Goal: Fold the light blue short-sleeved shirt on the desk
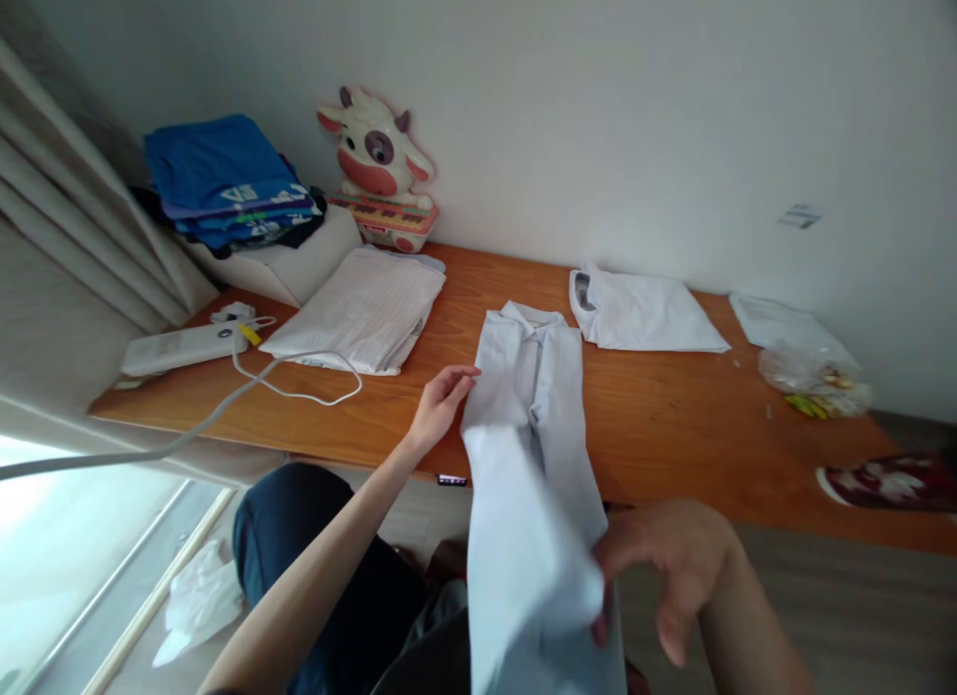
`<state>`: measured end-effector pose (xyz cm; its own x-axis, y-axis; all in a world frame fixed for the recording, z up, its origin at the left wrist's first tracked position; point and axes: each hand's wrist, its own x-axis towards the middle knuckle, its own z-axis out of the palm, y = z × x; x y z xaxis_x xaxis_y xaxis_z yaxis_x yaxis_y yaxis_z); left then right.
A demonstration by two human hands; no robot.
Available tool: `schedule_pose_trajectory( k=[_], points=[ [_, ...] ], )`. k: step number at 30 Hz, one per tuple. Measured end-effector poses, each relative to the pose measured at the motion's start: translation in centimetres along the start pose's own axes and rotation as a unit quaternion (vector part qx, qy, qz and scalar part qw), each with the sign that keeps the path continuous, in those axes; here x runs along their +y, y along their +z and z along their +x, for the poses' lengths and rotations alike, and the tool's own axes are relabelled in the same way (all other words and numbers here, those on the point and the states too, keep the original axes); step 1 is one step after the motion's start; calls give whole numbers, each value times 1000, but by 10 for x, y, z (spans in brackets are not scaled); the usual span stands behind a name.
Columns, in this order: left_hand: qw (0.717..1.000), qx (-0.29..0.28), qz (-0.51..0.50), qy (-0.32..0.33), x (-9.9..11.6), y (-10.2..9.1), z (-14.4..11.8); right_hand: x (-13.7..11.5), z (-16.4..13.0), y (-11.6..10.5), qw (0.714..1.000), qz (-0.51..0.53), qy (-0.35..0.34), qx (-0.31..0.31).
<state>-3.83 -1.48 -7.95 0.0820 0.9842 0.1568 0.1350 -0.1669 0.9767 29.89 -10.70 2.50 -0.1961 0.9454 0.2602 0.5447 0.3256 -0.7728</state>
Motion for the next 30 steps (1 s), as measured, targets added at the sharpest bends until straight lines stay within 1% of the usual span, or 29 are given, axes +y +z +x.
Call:
schedule_pose_trajectory(
  k=[2, 4, 6, 8, 10, 12, 13, 14, 15, 16, 17, 18, 19, 20, 21, 22, 23, 24, 26, 28, 30],
  points=[
    [993, -34, 103, 43, 13, 14, -13, -4, -4, 7, 999, -14, 22, -27],
    [976, -61, 187, 90, 27, 30, -31, 0, -8, 21, 997, -29, 45, -55],
    [960, -64, 247, 113, 40, 44, -51, 9, -19, 38, 994, -53, 70, -71],
    [945, -40, 309, 96, 47, 55, -72, 21, -36, 58, 989, -94, 94, -62],
    [926, -20, 372, 62, 48, 61, -88, 29, -52, 78, 984, -142, 105, -38],
    [913, -21, 406, 40, 44, 59, -96, 35, -59, 92, 980, -169, 107, -26],
    [914, -28, 403, 35, 41, 55, -96, 37, -61, 95, 979, -165, 112, -27],
    [922, -38, 385, 30, 38, 48, -96, 41, -61, 93, 981, -145, 125, -31],
    [934, -43, 353, 22, 34, 39, -94, 46, -60, 87, 984, -104, 143, -27],
    [949, -37, 313, 9, 31, 27, -93, 53, -60, 76, 986, -47, 162, -2],
    [961, -15, 276, -7, 27, 13, -91, 62, -60, 60, 983, 18, 180, 45],
    [968, 21, 249, -21, 24, -2, -91, 72, -61, 42, 972, 81, 192, 108],
    [969, 68, 236, -32, 20, -17, -92, 82, -64, 23, 955, 127, 198, 178],
    [963, 119, 237, -36, 18, -30, -94, 92, -67, 4, 941, 140, 199, 237],
    [955, 164, 246, -33, 16, -41, -98, 100, -71, -13, 932, 121, 194, 281],
    [947, 192, 257, -25, 15, -48, -101, 105, -76, -25, 931, 79, 185, 305],
    [942, 204, 265, -13, 16, -51, -106, 107, -79, -33, 933, 28, 174, 314],
    [942, 202, 268, 3, 18, -51, -110, 105, -82, -36, 935, -20, 162, 314],
    [950, 162, 264, 44, 25, -42, -114, 93, -82, -27, 948, -79, 140, 273],
    [956, 98, 266, 77, 31, -28, -111, 79, -75, -8, 968, -107, 113, 194],
    [948, 53, 301, 82, 32, -17, -100, 70, -61, 12, 977, -150, 84, 122]
  ],
)
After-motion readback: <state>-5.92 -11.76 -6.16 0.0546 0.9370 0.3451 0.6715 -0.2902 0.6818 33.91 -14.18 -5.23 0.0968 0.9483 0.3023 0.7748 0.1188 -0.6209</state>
